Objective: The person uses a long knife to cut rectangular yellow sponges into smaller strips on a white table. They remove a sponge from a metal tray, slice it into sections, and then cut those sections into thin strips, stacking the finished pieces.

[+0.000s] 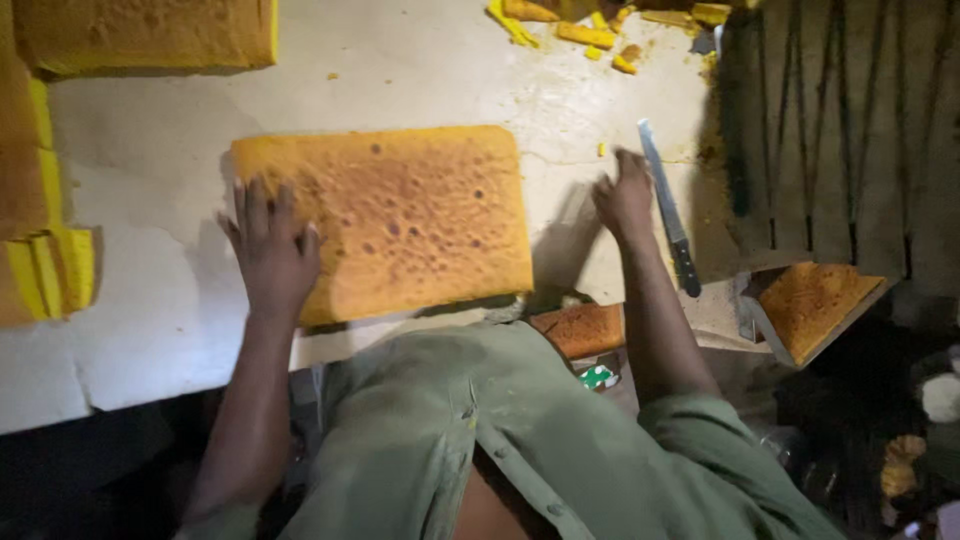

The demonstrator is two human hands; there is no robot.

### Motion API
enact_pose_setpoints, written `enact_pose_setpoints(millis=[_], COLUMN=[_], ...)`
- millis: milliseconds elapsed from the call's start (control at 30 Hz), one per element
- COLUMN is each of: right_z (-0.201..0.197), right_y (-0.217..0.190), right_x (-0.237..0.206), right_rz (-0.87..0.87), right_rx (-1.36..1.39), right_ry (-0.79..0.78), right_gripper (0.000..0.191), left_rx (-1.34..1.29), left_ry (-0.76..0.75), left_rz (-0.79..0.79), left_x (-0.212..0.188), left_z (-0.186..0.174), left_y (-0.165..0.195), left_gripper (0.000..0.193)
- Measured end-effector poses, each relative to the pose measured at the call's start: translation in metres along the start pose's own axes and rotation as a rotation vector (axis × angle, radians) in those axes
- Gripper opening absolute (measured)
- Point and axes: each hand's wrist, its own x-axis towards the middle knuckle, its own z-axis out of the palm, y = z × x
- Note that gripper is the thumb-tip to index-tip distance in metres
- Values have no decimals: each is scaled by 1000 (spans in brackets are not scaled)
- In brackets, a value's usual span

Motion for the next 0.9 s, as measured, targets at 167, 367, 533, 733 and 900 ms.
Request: enact_pose_setpoints(millis=[167, 367, 533, 733, 900], right_z=[-31, -10, -9, 42, 93], right_y=[112, 126, 56, -118, -242], right_x=[-86, -122, -133, -188, -164], right_rz=[209, -30, 516, 131, -197], right_rx=[-412, -262, 783, 740, 230], right_ry=[-7, 187, -265, -74, -156], right_gripper=[36, 34, 31, 45, 42], left_rx=[-16, 131, 91, 56, -179], left_ry=[-7, -177, -213, -189, -201], left_rz=[121, 140, 143, -30, -92], left_x=[-98, -111, -108, -117, -118], left_z=[29, 49, 8, -44, -50], left_y=[104, 111, 99, 26, -28], left_gripper=[89, 87, 94, 110, 117])
